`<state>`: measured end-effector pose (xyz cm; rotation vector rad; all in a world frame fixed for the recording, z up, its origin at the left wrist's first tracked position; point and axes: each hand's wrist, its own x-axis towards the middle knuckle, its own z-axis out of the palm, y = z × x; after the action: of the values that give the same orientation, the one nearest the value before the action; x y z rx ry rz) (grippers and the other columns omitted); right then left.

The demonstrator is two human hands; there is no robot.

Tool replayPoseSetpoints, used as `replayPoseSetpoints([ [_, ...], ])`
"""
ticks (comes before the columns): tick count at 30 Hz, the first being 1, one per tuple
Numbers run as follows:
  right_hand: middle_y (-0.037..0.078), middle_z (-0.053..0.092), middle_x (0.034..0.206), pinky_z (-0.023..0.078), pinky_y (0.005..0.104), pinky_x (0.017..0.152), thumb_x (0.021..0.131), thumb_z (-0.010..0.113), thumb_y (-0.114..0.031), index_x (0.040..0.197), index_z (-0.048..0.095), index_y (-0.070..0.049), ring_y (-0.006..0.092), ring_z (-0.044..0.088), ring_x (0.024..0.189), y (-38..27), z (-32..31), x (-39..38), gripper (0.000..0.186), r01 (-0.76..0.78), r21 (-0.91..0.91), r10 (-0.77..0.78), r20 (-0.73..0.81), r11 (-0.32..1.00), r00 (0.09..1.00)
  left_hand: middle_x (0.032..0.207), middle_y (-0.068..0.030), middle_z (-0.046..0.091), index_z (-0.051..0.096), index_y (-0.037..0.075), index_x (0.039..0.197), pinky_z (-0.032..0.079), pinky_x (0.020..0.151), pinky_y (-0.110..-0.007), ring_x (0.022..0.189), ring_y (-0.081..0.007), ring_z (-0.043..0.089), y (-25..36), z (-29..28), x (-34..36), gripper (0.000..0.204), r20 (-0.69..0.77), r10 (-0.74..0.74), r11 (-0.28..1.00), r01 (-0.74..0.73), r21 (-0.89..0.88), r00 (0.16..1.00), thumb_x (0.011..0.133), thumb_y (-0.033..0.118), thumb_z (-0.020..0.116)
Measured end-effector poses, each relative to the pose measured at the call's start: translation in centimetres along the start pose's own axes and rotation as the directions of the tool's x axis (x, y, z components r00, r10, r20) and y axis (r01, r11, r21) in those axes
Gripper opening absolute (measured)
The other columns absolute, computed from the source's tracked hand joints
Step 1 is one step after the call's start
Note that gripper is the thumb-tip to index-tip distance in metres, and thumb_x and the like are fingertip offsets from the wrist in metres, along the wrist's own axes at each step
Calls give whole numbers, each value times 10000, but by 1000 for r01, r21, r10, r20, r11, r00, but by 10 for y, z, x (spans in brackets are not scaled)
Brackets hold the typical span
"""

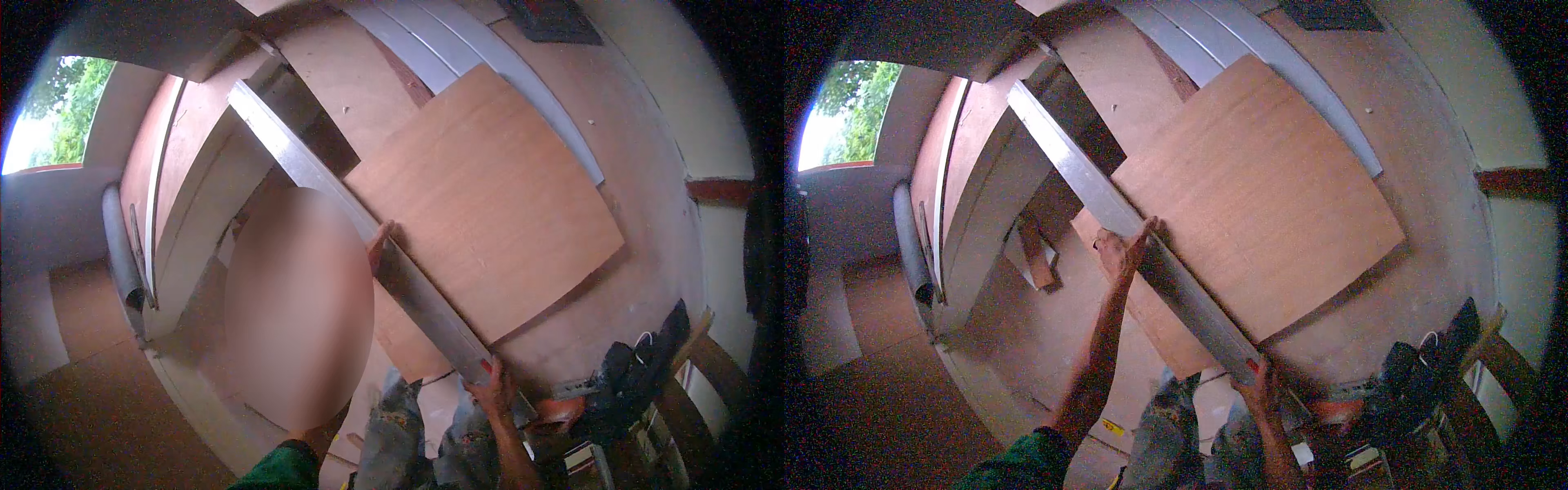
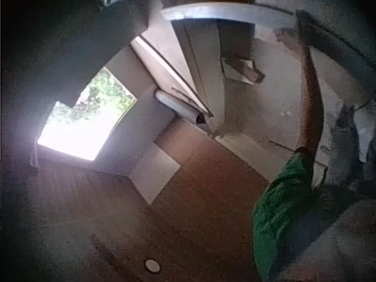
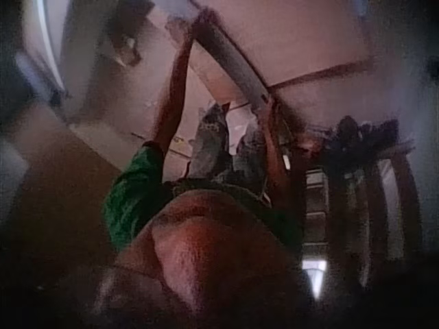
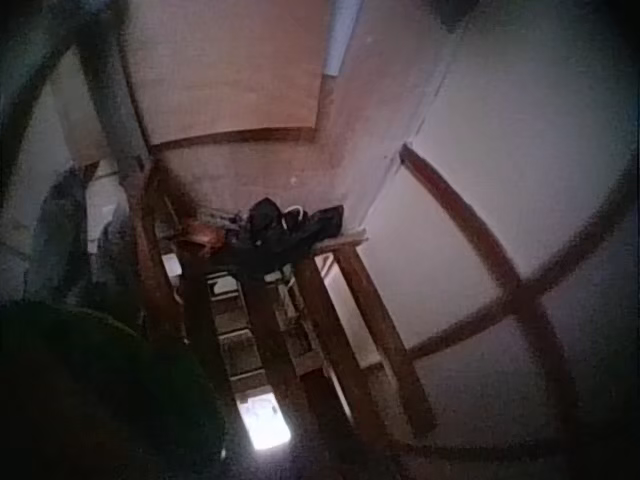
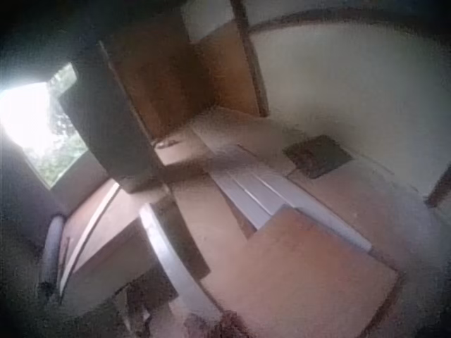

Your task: The person marks a line on a wooden board using a straight edge and a pencil, then cuts the board along the line using a jigsaw.

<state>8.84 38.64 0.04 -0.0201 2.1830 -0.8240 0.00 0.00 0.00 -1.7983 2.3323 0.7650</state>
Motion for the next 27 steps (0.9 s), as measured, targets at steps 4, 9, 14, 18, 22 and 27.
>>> replayPoseSetpoints([
  [4, 107, 632, 1184, 447, 472, 926, 542, 881, -384, 1321, 438, -29, 340, 565, 1113, -13, -7, 2, 964, 34, -14, -34, -9, 999, 999, 1182, -320, 500, 424, -141, 1222, 474, 897, -487, 1097, -438, 539, -4, 12, 6, 1103, -129, -22, 1000, 19, -25, 991, 588, 694, 765],
  [9, 95, 642, 1162, 453, 465, 916, 538, 884, -367, 1304, 455, -19, 330, 570, 1104, -18, -12, 5, 945, 23, -110, -25, -11, 994, 1000, 1169, -314, 504, 436, -136, 1208, 474, 898, -492, 1074, -455, 552, 4, 12, 3, 1039, -159, -45, 998, 39, -43, 986, 604, 638, 775],
  [14, 111, 642, 1155, 455, 453, 931, 550, 883, -378, 1314, 441, -9, 331, 569, 1111, -7, -7, 4, 958, 30, -75, -30, 0, 997, 1000, 1128, -309, 528, 462, -142, 1172, 477, 887, -499, 1051, -452, 561, 4, 12, 2, 967, -153, -49, 998, 44, -36, 987, 612, 583, 774],
  [18, 115, 639, 1157, 454, 447, 936, 557, 882, -376, 1328, 429, -12, 335, 572, 1106, -5, -3, 1, 966, 30, -144, -30, -3, 989, 1000, 1132, -315, 527, 459, -156, 1161, 473, 890, -504, 1051, -453, 557, 2, 11, 2, 976, -171, -14, 1000, 11, -16, 985, 614, 590, 768],
  [22, 138, 610, 1207, 451, 455, 942, 582, 876, -340, 1362, 398, -15, 340, 570, 1107, 4, -7, 0, 971, 47, -189, -49, -5, 981, 999, 1148, -313, 522, 486, -174, 1113, 462, 903, -499, 1058, -450, 552, -4, 22, 3, 965, -135, -11, 1000, 8, -28, 991, 621, 608, 764],
  [27, 170, 581, 1238, 444, 450, 948, 658, 846, -251, 1397, 362, -54, 347, 566, 1101, 9, 5, 16, 905, -147, 509, 90, 135, 848, 987, 940, -237, 588, 567, -43, 766, 461, 795, -461, 917, -344, 567, -49, 48, 41, 723, -228, 355, 933, -358, 33, 906, 709, 668, 687],
])
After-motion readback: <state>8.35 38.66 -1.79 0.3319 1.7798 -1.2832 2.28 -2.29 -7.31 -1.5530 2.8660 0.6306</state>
